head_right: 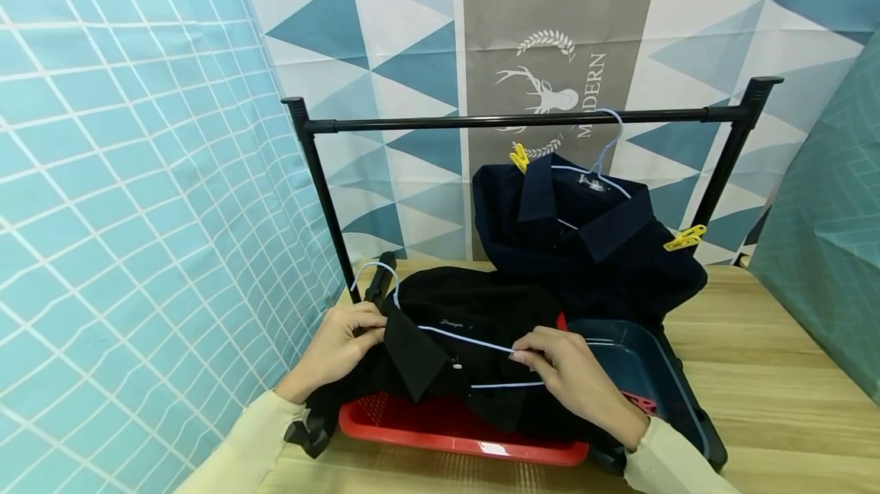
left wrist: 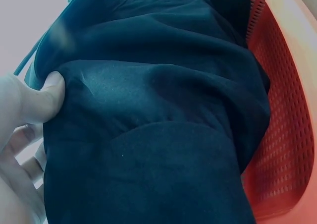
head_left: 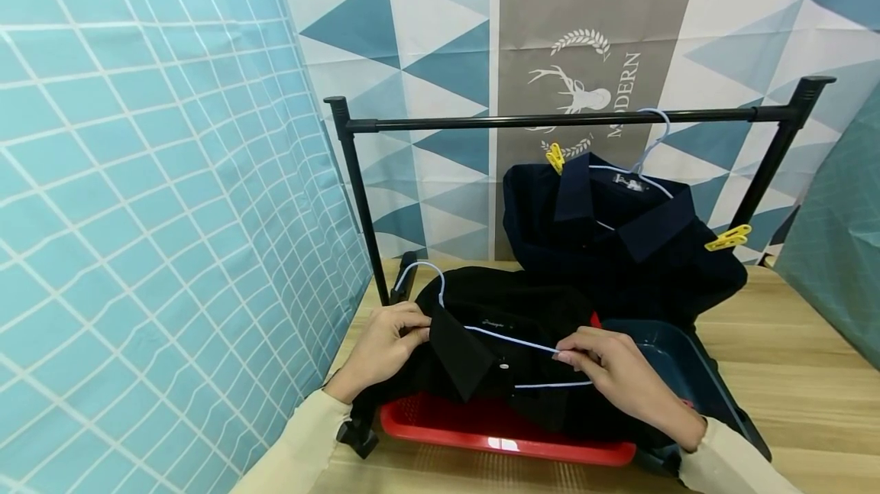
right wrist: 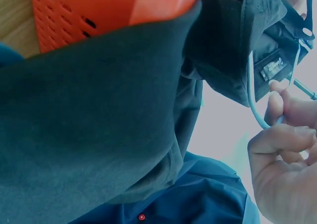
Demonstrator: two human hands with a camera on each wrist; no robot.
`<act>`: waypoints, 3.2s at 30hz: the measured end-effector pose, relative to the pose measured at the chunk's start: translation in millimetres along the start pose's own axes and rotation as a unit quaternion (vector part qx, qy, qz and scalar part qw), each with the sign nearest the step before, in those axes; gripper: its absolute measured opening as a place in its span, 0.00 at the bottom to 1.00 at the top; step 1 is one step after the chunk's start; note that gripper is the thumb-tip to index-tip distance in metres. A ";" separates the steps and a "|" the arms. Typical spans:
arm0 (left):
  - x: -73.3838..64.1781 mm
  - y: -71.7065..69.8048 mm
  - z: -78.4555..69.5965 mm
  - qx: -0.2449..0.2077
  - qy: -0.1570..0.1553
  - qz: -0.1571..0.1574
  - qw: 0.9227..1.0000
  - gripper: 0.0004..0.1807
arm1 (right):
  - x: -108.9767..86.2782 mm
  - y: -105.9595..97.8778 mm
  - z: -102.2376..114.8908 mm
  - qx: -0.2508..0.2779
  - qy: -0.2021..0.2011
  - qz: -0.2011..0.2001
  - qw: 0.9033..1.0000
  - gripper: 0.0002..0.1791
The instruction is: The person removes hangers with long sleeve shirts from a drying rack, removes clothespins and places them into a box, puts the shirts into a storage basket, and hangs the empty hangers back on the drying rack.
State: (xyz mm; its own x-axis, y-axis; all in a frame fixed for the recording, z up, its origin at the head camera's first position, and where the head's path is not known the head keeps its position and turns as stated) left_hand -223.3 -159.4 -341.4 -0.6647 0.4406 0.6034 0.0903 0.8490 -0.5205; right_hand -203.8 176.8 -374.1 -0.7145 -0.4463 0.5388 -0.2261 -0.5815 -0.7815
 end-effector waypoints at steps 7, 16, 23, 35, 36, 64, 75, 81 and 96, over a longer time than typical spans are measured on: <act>-0.6 -1.0 2.1 -0.007 -0.013 0.005 1.000 0.07 | -1.6 -5.4 -4.3 -0.021 0.010 -0.018 1.000 0.12; -5.2 -0.8 4.7 -0.017 -0.046 0.021 0.999 0.04 | -4.1 -27.3 -11.4 -0.047 -0.005 -0.063 0.997 0.16; -6.4 1.9 6.0 -0.028 -0.042 0.040 0.998 0.04 | -10.9 -36.0 -19.2 -0.056 -0.002 -0.070 0.996 0.17; -13.4 4.0 13.4 -0.029 -0.041 0.050 0.998 0.04 | -22.3 -47.1 -30.6 -0.073 0.020 -0.082 0.994 0.15; -14.3 3.6 14.3 -0.027 -0.038 0.048 0.998 0.04 | -23.0 -48.1 -31.9 -0.075 0.023 -0.083 0.993 0.15; -22.4 -1.6 25.1 -0.017 -0.038 0.034 0.999 0.05 | -41.3 -66.4 -56.6 -0.097 0.063 -0.093 0.989 0.14; -23.5 -2.5 31.1 -0.023 -0.033 0.019 0.999 0.06 | -35.9 -75.5 -62.8 -0.107 0.048 -0.104 0.988 0.16; -22.8 -3.7 30.6 -0.018 -0.040 0.021 0.999 0.06 | -34.8 -83.1 -64.1 -0.121 0.048 -0.115 0.985 0.15; -24.5 -1.8 31.6 -0.027 -0.069 0.030 0.997 0.05 | -43.8 -91.4 -74.7 -0.146 0.071 -0.120 0.979 0.14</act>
State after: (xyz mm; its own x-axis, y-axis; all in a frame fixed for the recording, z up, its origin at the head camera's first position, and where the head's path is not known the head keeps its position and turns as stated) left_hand -230.6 -180.9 -374.4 -0.7522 0.4500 0.4814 0.1703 0.8384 -0.5177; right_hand -201.4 300.3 -349.8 -0.6983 -0.2092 0.6846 -0.5636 -0.4290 -0.7060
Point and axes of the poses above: each hand's wrist, its own x-axis towards the middle knuckle, its own y-axis out of the palm, z = x × y, the point moved 4 cm from there along x, towards the middle knuckle, and after that the axes turned 14 degrees about -x, right-handed, at the moved point
